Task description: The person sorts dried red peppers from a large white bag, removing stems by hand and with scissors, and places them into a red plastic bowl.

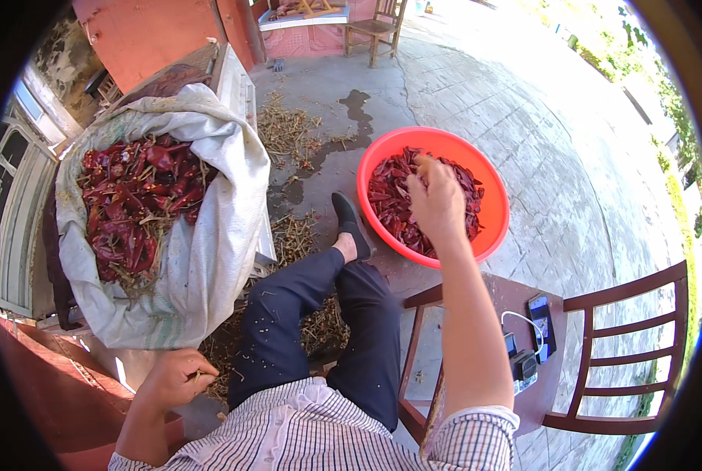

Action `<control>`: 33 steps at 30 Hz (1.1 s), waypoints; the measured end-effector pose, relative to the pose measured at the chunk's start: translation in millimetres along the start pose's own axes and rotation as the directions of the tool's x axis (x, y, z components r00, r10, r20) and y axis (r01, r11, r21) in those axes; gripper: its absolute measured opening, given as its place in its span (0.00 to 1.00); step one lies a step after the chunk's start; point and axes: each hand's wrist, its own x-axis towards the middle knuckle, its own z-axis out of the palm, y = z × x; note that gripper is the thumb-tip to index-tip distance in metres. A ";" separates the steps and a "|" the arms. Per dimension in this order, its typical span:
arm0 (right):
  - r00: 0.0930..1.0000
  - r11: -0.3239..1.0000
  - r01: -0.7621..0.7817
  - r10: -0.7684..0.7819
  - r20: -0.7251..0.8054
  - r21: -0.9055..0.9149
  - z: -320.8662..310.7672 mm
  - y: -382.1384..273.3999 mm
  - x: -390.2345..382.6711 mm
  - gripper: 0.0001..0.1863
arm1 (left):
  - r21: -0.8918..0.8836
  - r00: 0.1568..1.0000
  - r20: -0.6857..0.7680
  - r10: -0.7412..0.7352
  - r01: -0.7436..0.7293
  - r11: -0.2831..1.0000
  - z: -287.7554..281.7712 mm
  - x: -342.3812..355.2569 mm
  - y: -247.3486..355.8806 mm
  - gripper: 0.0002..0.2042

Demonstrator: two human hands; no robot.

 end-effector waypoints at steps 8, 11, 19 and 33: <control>0.788 0.935 -0.355 0.310 0.532 -0.018 110.0 115.3 -126.1 0.16 | 0.045 0.983 0.178 -0.045 0.038 0.998 9.0 30.4 -8.2 0.07; 0.754 0.908 -0.391 0.411 0.512 -0.153 135.2 138.3 -171.3 0.15 | 0.049 0.975 0.201 -0.094 0.086 0.995 7.1 38.4 -10.7 0.06; 0.382 0.656 -0.721 0.645 0.662 -0.223 177.4 221.0 -308.7 0.21 | -0.042 0.930 0.331 -0.161 0.185 0.982 17.9 45.1 -51.9 0.07; 0.244 0.633 -0.666 0.685 0.686 -0.395 201.8 230.9 -380.8 0.25 | -0.029 0.850 0.322 -0.416 0.448 0.894 16.0 79.7 -49.3 0.07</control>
